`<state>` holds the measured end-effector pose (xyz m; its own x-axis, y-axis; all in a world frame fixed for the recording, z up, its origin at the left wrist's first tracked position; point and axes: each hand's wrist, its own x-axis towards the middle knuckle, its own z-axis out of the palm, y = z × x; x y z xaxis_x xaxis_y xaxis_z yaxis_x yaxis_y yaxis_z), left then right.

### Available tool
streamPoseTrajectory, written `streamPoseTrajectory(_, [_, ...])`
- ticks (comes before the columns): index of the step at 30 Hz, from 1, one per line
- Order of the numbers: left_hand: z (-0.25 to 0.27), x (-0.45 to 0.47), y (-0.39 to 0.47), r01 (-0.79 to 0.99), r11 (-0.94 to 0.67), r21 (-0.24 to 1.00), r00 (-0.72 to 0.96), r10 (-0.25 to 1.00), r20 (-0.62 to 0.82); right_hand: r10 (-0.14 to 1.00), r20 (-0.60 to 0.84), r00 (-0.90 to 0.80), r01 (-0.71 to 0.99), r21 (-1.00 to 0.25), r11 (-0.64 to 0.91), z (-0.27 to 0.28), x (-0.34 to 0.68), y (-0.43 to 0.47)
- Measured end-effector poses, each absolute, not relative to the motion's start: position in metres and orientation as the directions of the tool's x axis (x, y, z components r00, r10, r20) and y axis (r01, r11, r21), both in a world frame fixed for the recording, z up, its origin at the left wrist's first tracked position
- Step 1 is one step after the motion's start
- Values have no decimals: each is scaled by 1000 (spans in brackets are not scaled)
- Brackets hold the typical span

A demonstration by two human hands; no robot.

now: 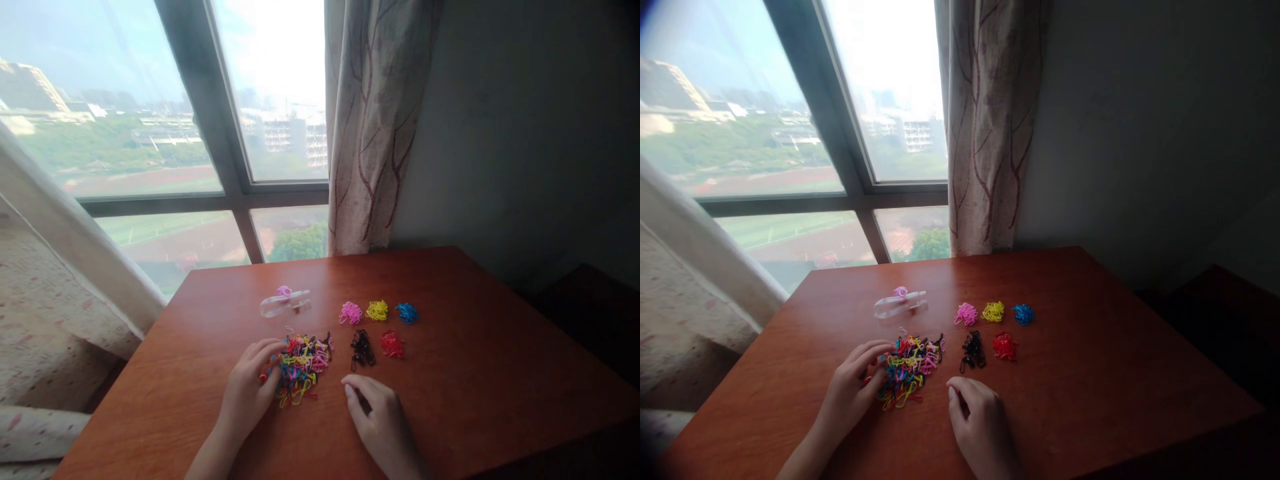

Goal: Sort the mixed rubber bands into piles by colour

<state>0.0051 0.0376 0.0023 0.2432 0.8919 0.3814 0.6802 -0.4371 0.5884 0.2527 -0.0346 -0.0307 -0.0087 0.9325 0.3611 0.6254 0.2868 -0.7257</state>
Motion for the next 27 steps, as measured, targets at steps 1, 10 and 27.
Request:
streamPoseTrajectory(1, [2, 4, 38, 687, -418, 594, 230, 901, 368, 933, 359, -6, 625, -727, 284, -30, 252, -34])
streamPoseTrajectory(10, [5, 3, 36, 686, -320, 653, 213, 947, 240, 928, 373, -6, 634, -716, 292, -33, 251, -34])
streamPoseTrajectory(27, [3, -3, 11, 732, -352, 584, 297, 935, 193, 937, 348, -21, 629, -724, 283, -33, 255, -37])
